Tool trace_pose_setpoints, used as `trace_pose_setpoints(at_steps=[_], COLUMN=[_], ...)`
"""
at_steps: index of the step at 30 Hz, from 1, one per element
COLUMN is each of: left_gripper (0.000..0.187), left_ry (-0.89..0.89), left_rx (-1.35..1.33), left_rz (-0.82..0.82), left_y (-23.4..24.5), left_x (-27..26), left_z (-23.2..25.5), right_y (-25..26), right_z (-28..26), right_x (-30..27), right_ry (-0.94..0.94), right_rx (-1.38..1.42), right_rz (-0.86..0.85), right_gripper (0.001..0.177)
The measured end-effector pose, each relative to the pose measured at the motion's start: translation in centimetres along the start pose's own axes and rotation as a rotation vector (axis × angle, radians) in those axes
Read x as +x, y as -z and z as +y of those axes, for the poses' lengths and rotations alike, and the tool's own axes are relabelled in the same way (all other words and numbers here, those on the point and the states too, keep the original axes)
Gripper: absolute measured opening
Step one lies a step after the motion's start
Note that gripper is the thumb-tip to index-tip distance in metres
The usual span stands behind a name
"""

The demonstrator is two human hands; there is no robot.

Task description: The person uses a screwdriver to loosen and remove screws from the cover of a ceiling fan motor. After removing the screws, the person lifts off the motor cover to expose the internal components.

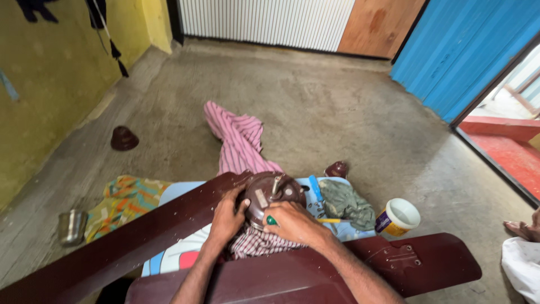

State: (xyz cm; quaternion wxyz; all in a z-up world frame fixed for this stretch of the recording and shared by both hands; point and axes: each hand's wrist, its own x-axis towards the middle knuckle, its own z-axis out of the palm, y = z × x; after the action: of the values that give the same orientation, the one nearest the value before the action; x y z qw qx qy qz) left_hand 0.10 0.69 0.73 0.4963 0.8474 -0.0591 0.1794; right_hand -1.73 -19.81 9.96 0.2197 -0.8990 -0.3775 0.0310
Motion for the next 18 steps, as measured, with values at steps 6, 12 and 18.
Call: trace_pose_setpoints(at_steps=[6, 12, 18], left_gripper=[0.055, 0.049, 0.049], left_ry=[0.121, 0.469, 0.313], left_rx=[-0.276, -0.534, -0.566], left_rz=[-0.057, -0.163, -0.125], left_y=[0.2, 0.0, -0.5], left_x=[1.0, 1.3, 1.4], left_z=[-2.9, -4.1, -4.6], right_y=[-0.5, -0.9, -0.6], right_z=[0.1, 0.2, 0.5], right_x=[0.3, 0.1, 0.7], right_ry=[-0.055, -0.007, -0.038], right_rx=[0.046, 0.06, 0.072], right_rz=[-0.001, 0.006, -0.033], right_gripper=[0.015, 0.013, 0.012])
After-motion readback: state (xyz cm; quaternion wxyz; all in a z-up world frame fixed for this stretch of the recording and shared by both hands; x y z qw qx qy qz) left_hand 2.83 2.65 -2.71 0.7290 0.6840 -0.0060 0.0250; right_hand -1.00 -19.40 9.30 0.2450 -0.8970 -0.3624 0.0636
